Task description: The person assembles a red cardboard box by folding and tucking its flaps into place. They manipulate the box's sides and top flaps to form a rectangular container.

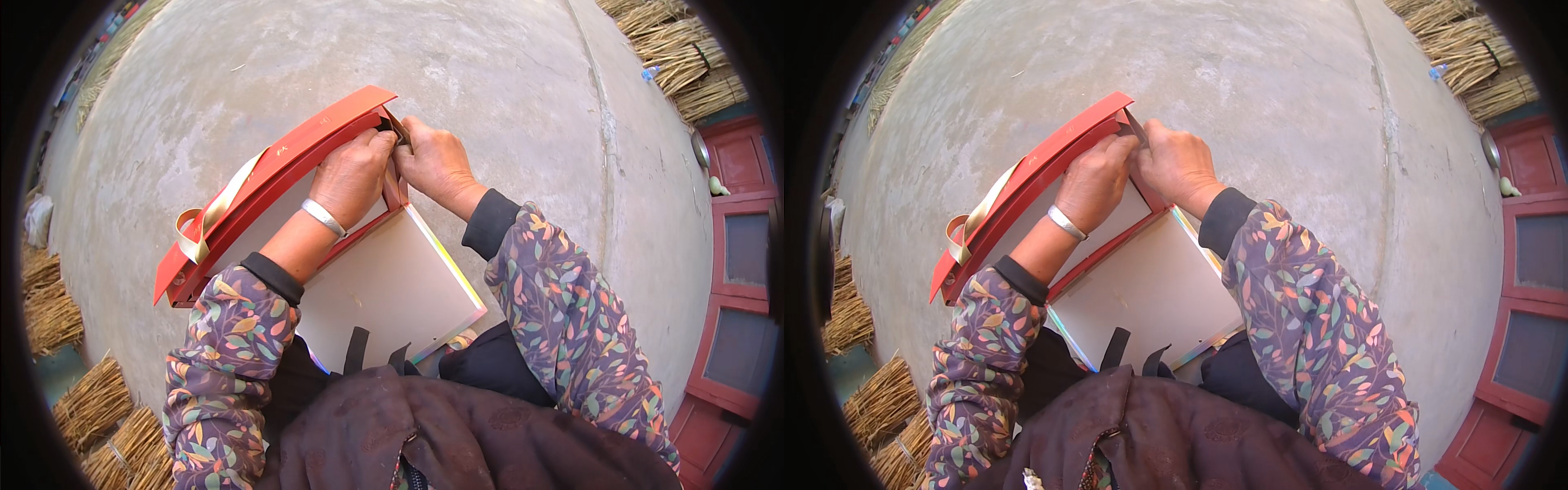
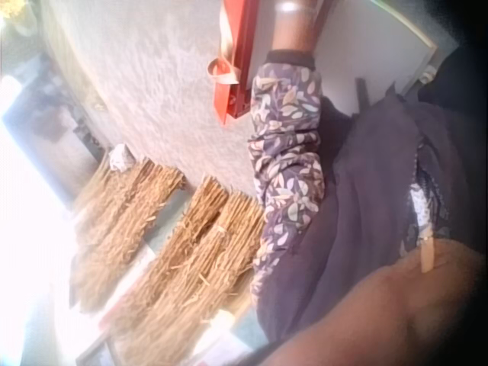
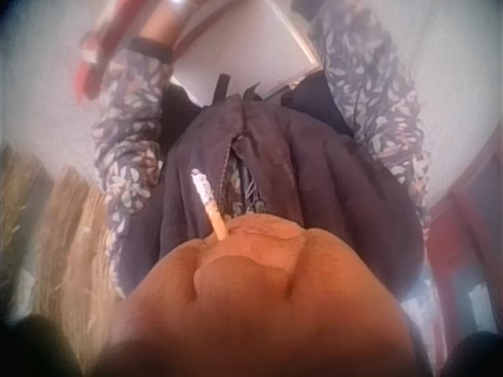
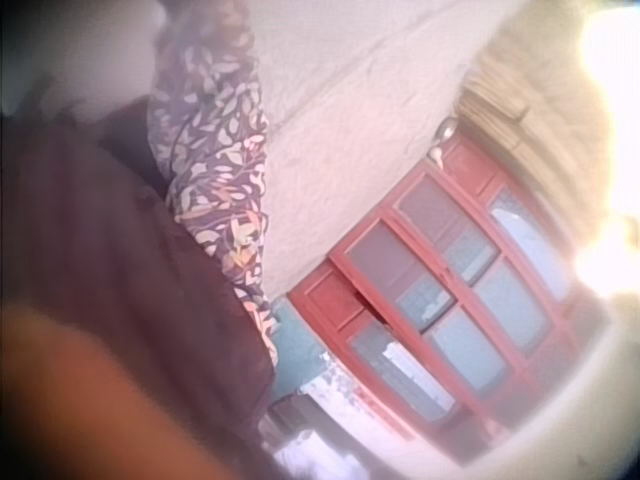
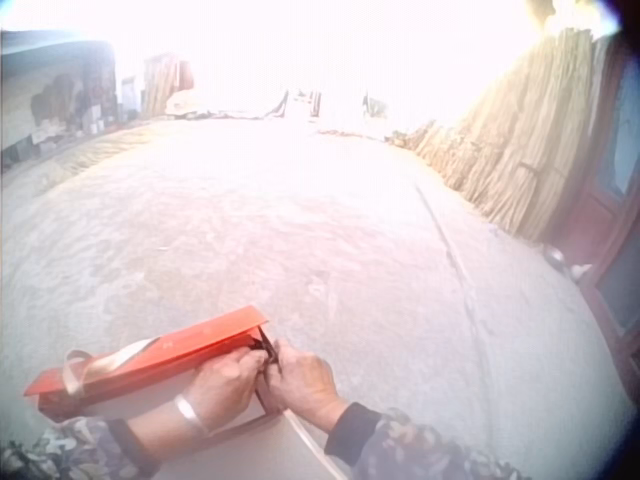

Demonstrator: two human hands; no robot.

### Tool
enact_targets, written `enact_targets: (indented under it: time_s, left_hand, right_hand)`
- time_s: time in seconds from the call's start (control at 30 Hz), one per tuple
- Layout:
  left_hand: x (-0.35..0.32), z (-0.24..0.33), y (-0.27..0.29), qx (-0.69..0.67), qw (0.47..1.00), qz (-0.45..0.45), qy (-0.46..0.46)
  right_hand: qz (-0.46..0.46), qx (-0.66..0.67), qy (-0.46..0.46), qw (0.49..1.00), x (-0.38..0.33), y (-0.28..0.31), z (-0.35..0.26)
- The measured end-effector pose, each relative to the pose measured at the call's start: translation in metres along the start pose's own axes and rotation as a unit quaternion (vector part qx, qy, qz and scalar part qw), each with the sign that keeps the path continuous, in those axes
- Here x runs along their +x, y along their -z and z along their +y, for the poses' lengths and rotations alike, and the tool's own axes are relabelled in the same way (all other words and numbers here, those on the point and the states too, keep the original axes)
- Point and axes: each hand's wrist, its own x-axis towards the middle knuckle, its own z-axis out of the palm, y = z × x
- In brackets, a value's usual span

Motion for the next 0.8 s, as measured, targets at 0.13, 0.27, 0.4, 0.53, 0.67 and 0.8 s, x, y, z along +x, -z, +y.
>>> enact_targets:
  time_s: [0.13,0.27,0.4,0.53,0.67,0.8]
  left_hand:
    - [0.000,0.003,0.001,0.005,1.000,-0.002,0.012]
    - [-0.002,0.003,0.002,-0.018,0.999,-0.014,0.029]
    - [-0.004,0.003,0.002,-0.032,0.998,-0.027,0.036]
    - [-0.006,0.002,0.003,-0.025,0.998,-0.017,0.052]
    - [-0.009,0.002,0.002,0.010,0.998,-0.022,0.060]
    - [-0.012,0.001,0.003,0.053,0.998,-0.018,0.037]
  right_hand:
    - [-0.014,0.000,-0.004,1.000,-0.001,0.000,0.000]
    - [-0.038,0.016,-0.025,0.999,-0.002,0.002,0.001]
    - [-0.047,0.056,-0.046,0.996,-0.003,0.003,0.004]
    - [-0.071,0.069,-0.043,0.994,-0.010,0.002,0.005]
    - [-0.053,0.048,-0.025,0.997,-0.011,-0.003,0.002]
    - [-0.047,0.065,-0.017,0.997,-0.010,-0.005,0.001]
